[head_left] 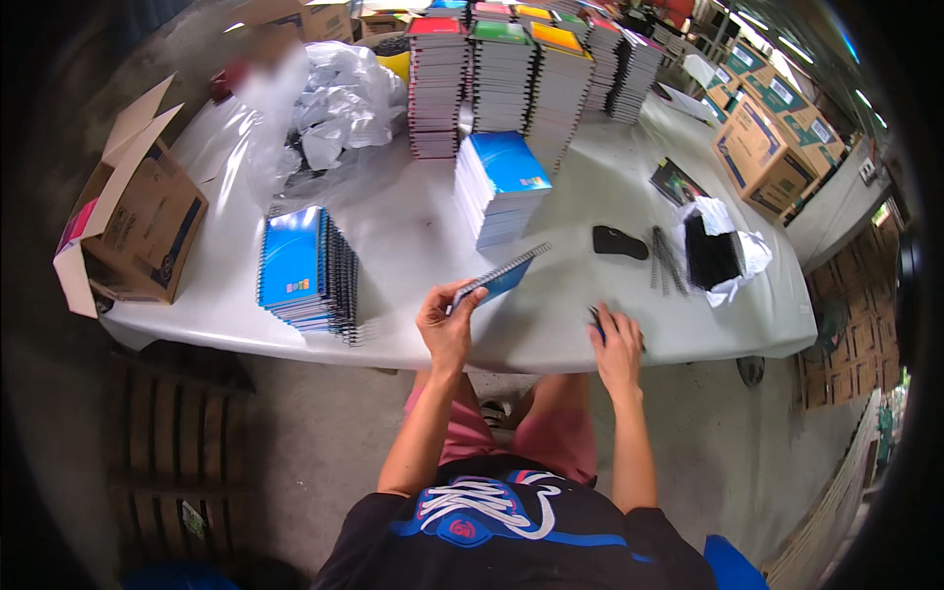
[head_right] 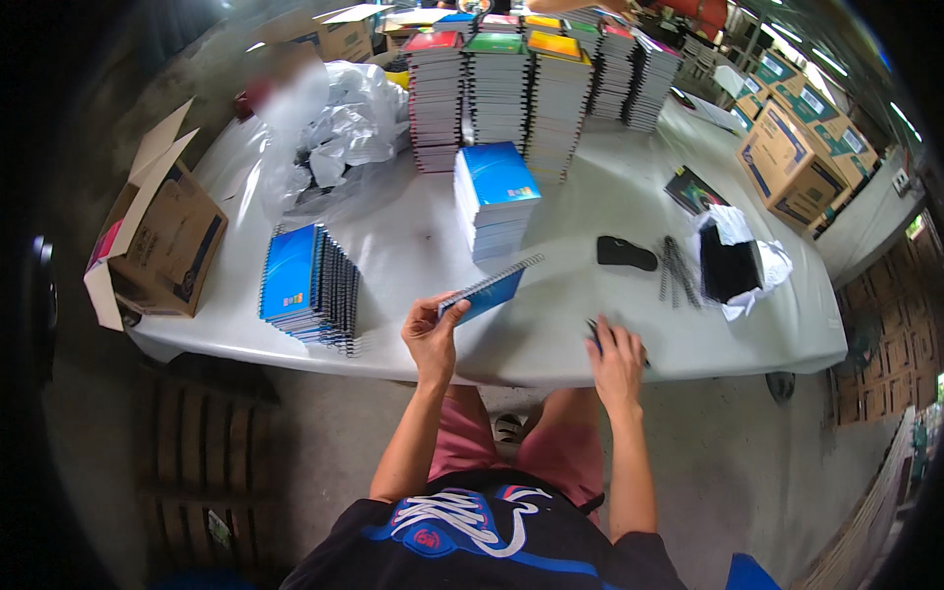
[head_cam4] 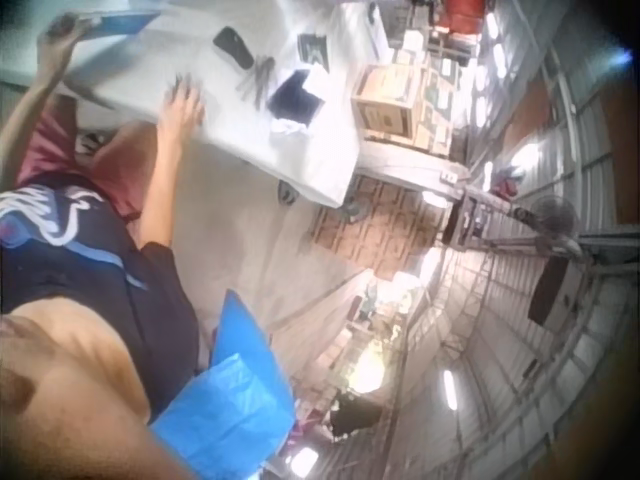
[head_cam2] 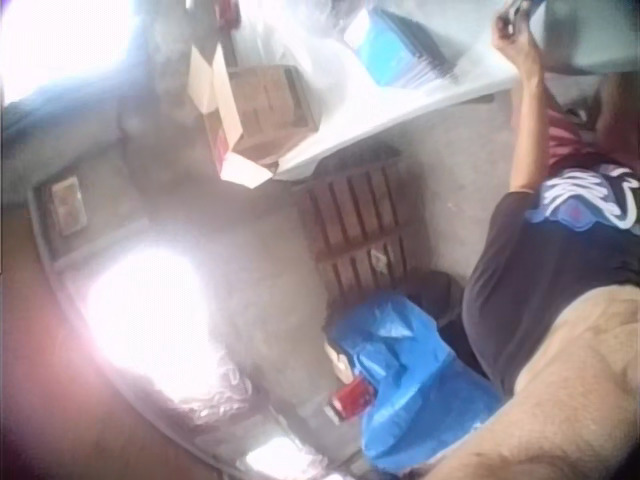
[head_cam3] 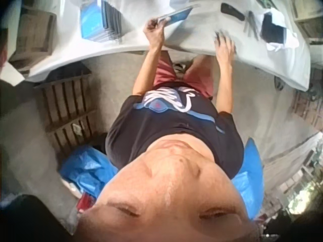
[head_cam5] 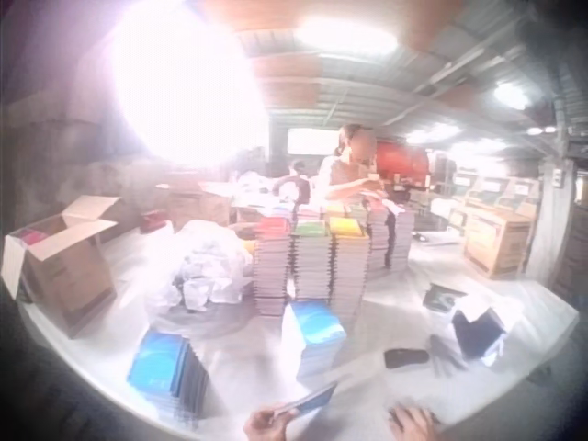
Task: The person assembles spiral-bound notebooks by inserting metal coils into pre-punched holes. They use pliers to secure the coils and place finished notebooks into a stack. The process is repeated for multiple notebooks.
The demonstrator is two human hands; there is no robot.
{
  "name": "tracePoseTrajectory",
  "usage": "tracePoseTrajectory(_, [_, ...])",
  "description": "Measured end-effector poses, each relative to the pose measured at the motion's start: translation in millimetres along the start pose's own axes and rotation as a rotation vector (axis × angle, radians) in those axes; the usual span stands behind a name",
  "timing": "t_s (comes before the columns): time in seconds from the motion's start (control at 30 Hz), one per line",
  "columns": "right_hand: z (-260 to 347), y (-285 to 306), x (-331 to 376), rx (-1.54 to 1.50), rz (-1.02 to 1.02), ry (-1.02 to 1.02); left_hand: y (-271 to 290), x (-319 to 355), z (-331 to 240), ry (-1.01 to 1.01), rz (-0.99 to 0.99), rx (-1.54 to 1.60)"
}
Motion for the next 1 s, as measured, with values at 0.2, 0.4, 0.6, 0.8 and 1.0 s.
tracePoseTrajectory(0.2, [43,18,-29,0.059,0.050,0.174,5,2,-4,-0.063,-0.049,-0.057])
tracePoseTrajectory(0.4, [19,-4,-11,0.014,-0.073,0.152,3,5,-9,-0.122,-0.028,-0.152])
tracePoseTrajectory(0.6, [110,50,13,-0.508,0.067,0.106,2,4,-25,-0.345,0.021,-0.349])
tracePoseTrajectory(0.8, [149,68,23,-0.273,-0.079,0.312,-2,1,-37,-0.445,0.067,-0.416])
tracePoseTrajectory(1.0, [149,63,21,-0.279,-0.029,0.369,-2,-1,-40,-0.488,0.087,-0.477])
Point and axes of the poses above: each hand's wrist, its own x-axis away from the middle knuckle, its own y-axis out of the back of the hand, z = x × y, the point moved 2 cm from there along -x, towards the middle knuckle, and after that the axes turned 7 degrees about -y, right-handed, at the moved point
